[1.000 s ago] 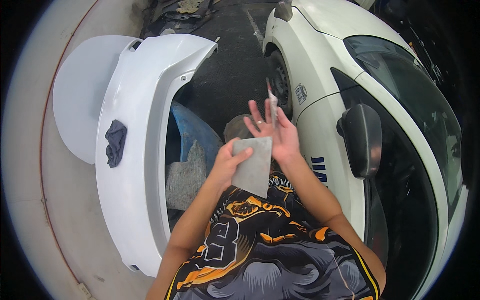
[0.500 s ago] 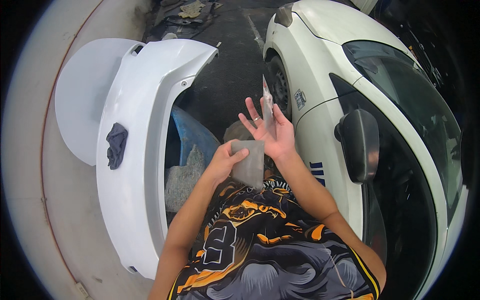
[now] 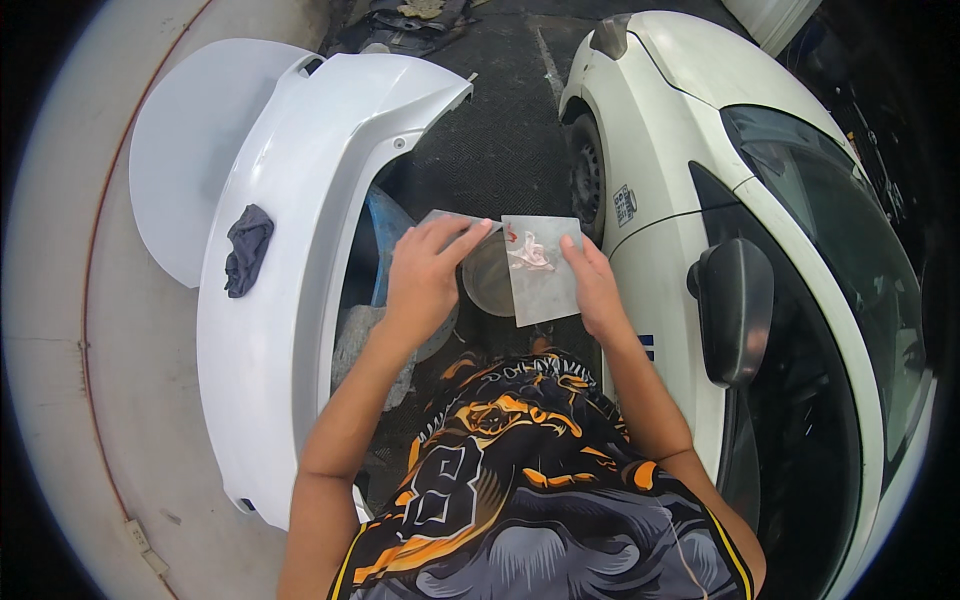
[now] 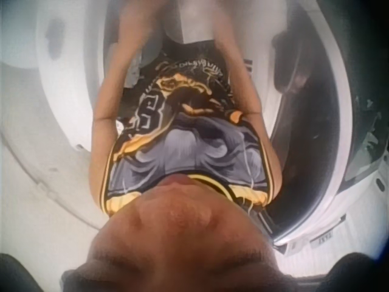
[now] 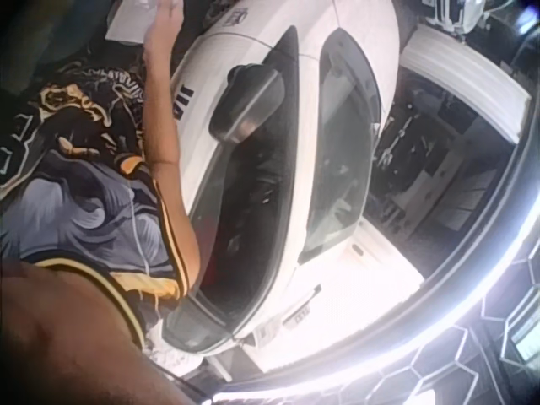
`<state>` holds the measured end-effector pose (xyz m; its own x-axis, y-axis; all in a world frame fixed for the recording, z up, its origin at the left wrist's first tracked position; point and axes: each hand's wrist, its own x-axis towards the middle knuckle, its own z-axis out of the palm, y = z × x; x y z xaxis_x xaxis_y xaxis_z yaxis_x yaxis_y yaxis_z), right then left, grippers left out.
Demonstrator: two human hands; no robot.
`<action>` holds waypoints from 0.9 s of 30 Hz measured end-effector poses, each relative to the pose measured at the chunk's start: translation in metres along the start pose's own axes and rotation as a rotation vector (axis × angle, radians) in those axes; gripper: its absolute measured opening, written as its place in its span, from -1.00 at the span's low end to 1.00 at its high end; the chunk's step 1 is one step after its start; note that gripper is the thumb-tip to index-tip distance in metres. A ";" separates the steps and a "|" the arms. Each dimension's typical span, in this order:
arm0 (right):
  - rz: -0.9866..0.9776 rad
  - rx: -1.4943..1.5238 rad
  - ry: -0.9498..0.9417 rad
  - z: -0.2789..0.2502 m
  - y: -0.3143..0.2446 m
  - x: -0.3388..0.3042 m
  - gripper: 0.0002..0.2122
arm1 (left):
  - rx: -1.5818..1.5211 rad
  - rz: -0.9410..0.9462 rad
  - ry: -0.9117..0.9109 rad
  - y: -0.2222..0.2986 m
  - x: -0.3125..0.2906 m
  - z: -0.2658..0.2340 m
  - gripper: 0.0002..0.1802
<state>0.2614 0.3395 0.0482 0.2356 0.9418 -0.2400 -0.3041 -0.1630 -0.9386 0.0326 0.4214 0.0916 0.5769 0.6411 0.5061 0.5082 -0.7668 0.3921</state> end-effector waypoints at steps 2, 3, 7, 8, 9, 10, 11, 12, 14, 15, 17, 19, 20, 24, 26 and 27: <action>-0.041 -0.080 -0.008 0.000 0.002 -0.002 -0.58 | -0.002 0.002 -0.057 0.005 0.001 0.004 -0.37; -0.064 -0.142 -0.022 -0.001 0.003 -0.003 -0.57 | 0.003 0.003 -0.060 0.006 0.000 0.006 -0.37; -0.191 -0.400 0.032 0.003 0.008 -0.008 -0.56 | -0.019 -0.005 -0.117 0.006 -0.003 0.026 -0.41; -0.224 -0.444 0.057 0.004 0.009 -0.009 -0.57 | -0.035 -0.006 -0.138 0.007 -0.003 0.033 -0.43; -0.254 -0.492 0.093 0.005 0.010 -0.010 -0.58 | -0.104 -0.007 -0.138 0.009 -0.005 0.039 -0.42; -0.289 -0.537 0.112 0.006 0.009 -0.010 -0.59 | -0.173 -0.012 -0.139 0.012 -0.007 0.045 -0.41; -0.283 -0.597 0.156 0.005 0.009 -0.011 -0.60 | -0.245 -0.020 -0.130 0.015 -0.010 0.051 -0.41; -0.291 -0.652 0.183 0.005 0.008 -0.012 -0.60 | -0.232 -0.004 -0.140 0.020 -0.014 0.055 -0.40; -0.295 -0.730 0.215 0.005 0.006 -0.014 -0.61 | -0.205 0.034 -0.145 0.027 -0.022 0.059 -0.38; -0.276 -0.759 0.220 0.005 0.006 -0.016 -0.61 | -0.238 0.037 -0.150 0.029 -0.025 0.061 -0.34; -0.250 -0.783 0.223 0.007 0.007 -0.020 -0.61 | -0.215 0.077 -0.187 0.030 -0.032 0.059 -0.37; -0.216 -0.775 0.242 0.010 0.007 -0.023 -0.61 | -0.200 0.119 -0.251 0.027 -0.037 0.054 -0.39; -0.295 -0.732 0.250 0.011 0.005 -0.024 -0.61 | -0.142 0.181 -0.322 0.024 -0.040 0.050 -0.39; -0.479 -0.569 0.385 0.003 -0.010 -0.022 -0.59 | -0.059 0.246 -0.561 0.018 -0.051 0.024 -0.40; -0.505 -0.394 0.416 -0.004 -0.019 -0.014 -0.60 | -0.210 0.163 -0.480 0.019 -0.046 0.015 -0.37; -0.489 -0.265 0.414 -0.006 -0.021 -0.013 -0.60 | -0.345 0.097 -0.362 0.020 -0.040 0.011 -0.34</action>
<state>0.2700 0.3292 0.0694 0.6368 0.7444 0.2007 0.1498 0.1359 -0.9793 0.0261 0.3805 0.0709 0.8267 0.4892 0.2781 0.2357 -0.7497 0.6184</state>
